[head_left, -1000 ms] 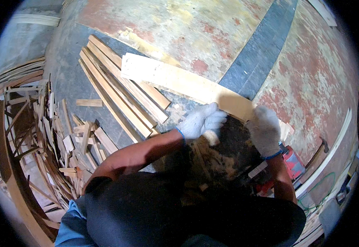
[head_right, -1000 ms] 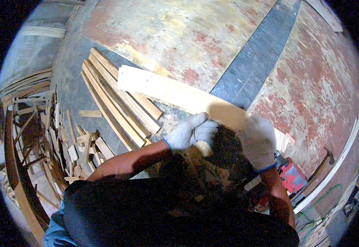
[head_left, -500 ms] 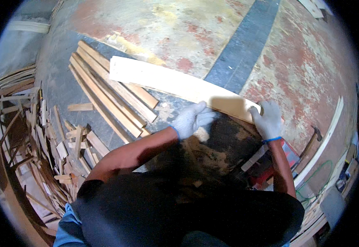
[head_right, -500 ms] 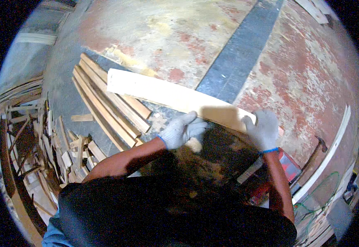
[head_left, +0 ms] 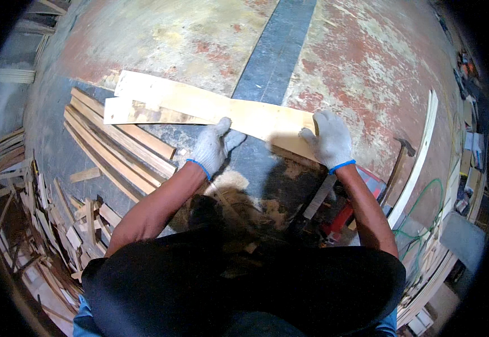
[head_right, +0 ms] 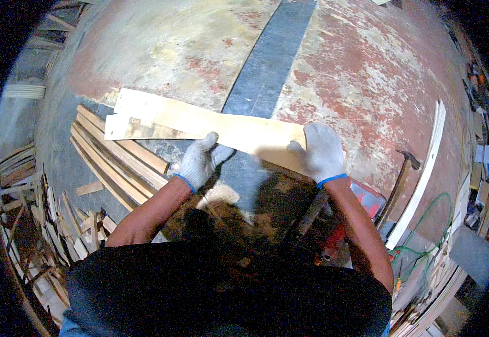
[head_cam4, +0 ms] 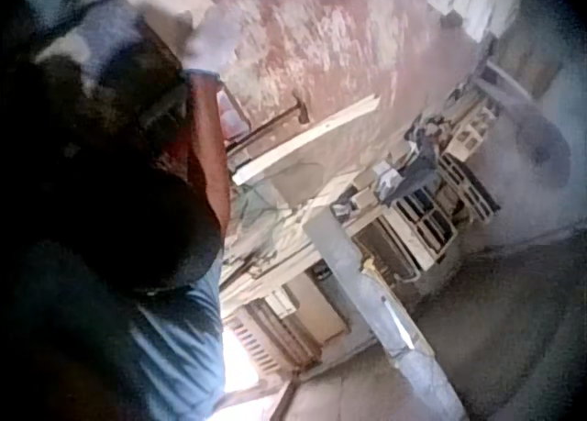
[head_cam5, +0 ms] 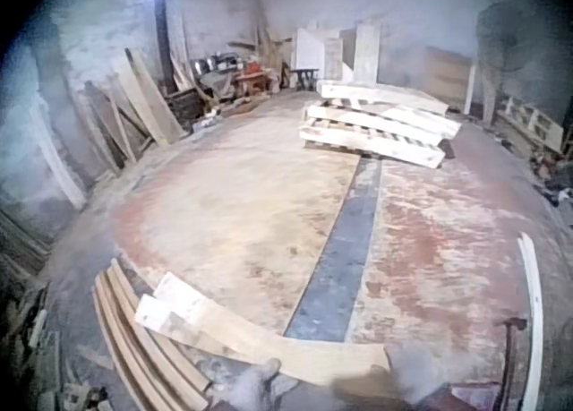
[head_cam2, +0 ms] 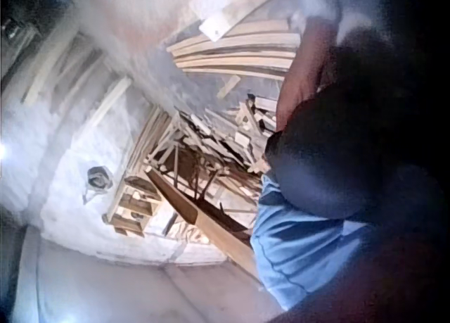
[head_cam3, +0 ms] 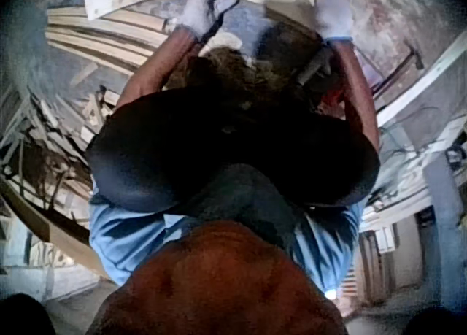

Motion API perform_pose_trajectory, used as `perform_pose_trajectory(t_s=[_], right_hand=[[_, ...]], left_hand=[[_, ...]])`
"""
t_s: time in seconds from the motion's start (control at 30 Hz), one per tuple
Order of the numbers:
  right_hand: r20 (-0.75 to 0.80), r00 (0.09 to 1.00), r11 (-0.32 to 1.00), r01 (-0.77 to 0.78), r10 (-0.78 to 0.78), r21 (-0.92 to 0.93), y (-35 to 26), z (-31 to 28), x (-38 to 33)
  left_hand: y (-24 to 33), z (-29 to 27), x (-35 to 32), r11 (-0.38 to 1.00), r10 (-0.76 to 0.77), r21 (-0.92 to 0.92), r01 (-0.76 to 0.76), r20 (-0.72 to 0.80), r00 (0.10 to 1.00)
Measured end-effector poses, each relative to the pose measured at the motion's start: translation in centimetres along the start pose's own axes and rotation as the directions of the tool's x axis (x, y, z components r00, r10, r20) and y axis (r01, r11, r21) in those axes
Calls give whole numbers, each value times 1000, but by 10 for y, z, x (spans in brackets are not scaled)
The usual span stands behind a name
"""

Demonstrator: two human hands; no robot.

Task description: The person sits on the floor and assembles wooden frames by joining planks with smaller blocks. They use a hammer to tap pieces into alignment and a pneumatic nail gun to fasten them together. The person repeatedly picks up wood pieces, aligns them, and secures them to build a rectangular frame structure.

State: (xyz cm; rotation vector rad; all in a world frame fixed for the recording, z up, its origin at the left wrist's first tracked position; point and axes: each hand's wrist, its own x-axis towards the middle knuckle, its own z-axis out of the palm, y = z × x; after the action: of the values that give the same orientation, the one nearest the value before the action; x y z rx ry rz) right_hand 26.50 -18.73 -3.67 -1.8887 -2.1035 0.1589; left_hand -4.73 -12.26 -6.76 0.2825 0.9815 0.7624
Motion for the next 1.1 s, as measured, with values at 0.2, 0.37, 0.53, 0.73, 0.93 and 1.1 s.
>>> perform_pose_trajectory(t_s=[0.2,0.37,0.53,0.73,0.93,1.1], right_hand=[[249,959,990,-142,134,15,-11,-53,15],[330,840,845,-504,431,179,-47,-74,-1],[79,980,939,-197,182,283,-40,68,-51],[402,911,674,-357,96,647,-118,0,-26],[534,828,341,-558,171,756,-136,11,-31],[106,990,918,48,-97,394,-144,-25,-19]], left_hand=[[37,25,-25,993,116,10,-117,90,989],[98,71,13,963,242,76,-259,183,953],[42,85,-5,971,143,169,-170,163,976],[-2,40,-16,928,223,282,-245,110,969],[-9,60,-38,727,378,616,-303,9,926],[-5,75,-23,851,302,422,-314,96,948]])
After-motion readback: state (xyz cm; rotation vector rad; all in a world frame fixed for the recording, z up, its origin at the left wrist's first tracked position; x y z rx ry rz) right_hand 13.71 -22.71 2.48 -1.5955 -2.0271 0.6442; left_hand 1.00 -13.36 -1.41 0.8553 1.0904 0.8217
